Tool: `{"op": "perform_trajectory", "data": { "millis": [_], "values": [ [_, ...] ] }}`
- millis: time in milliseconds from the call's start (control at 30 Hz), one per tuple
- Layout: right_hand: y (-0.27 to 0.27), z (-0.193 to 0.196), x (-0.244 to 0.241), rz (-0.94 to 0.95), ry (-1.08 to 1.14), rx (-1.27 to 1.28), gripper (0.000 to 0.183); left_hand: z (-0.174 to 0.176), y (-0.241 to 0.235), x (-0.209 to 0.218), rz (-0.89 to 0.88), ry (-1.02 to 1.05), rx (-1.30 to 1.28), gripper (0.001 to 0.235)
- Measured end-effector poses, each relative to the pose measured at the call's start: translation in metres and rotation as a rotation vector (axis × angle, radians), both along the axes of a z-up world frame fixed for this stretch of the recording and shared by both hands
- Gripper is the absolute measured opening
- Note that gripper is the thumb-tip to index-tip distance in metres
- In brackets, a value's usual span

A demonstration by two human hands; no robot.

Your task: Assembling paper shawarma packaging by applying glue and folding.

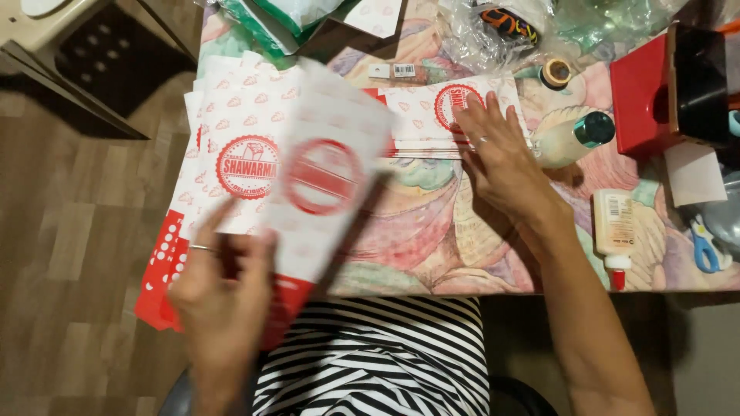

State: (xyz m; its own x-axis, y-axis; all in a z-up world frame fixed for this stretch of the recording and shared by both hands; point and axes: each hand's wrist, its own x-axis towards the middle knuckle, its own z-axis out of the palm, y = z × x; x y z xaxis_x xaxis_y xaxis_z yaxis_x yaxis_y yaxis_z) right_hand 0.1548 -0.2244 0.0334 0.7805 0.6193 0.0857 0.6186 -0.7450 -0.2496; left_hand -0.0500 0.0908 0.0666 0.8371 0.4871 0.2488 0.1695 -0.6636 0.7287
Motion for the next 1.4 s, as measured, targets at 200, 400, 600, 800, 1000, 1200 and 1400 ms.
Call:
{"op": "perform_trajectory", "data": {
  "millis": [200,400,600,800,1000,1200,1400],
  "values": [
    [-0.015,-0.026,-0.036,0.119,-0.541,0.106,0.028,-0.036,0.039,0.011,0.109,-0.013,0.536,0.053],
    [-0.040,-0.018,-0.130,0.119,-0.365,0.096,0.041,-0.024,-0.015,0.020,-0.221,-0.252,0.394,0.024],
    [-0.117,-0.010,-0.139,-0.174,-0.294,0.194,0.050,-0.060,-0.089,0.049,-0.835,-0.283,0.234,0.022],
    [-0.234,-0.047,-0.132,-0.697,-0.292,-0.070,0.057,-0.078,-0.096,0.066,-0.895,-0.192,0.355,0.026],
    [-0.220,-0.040,-0.123,-1.026,0.334,0.769,0.052,-0.072,-0.104,0.065,-0.805,-0.228,0.458,0.013],
    [-0.168,0.013,-0.144,-0.473,0.326,1.236,0.064,-0.059,-0.095,0.082,-0.852,-0.277,0.253,0.010],
    [-0.154,-0.036,-0.171,-0.685,-0.039,1.391,0.063,-0.055,-0.089,0.097,-0.824,0.100,0.332,0.009]
  ]
}}
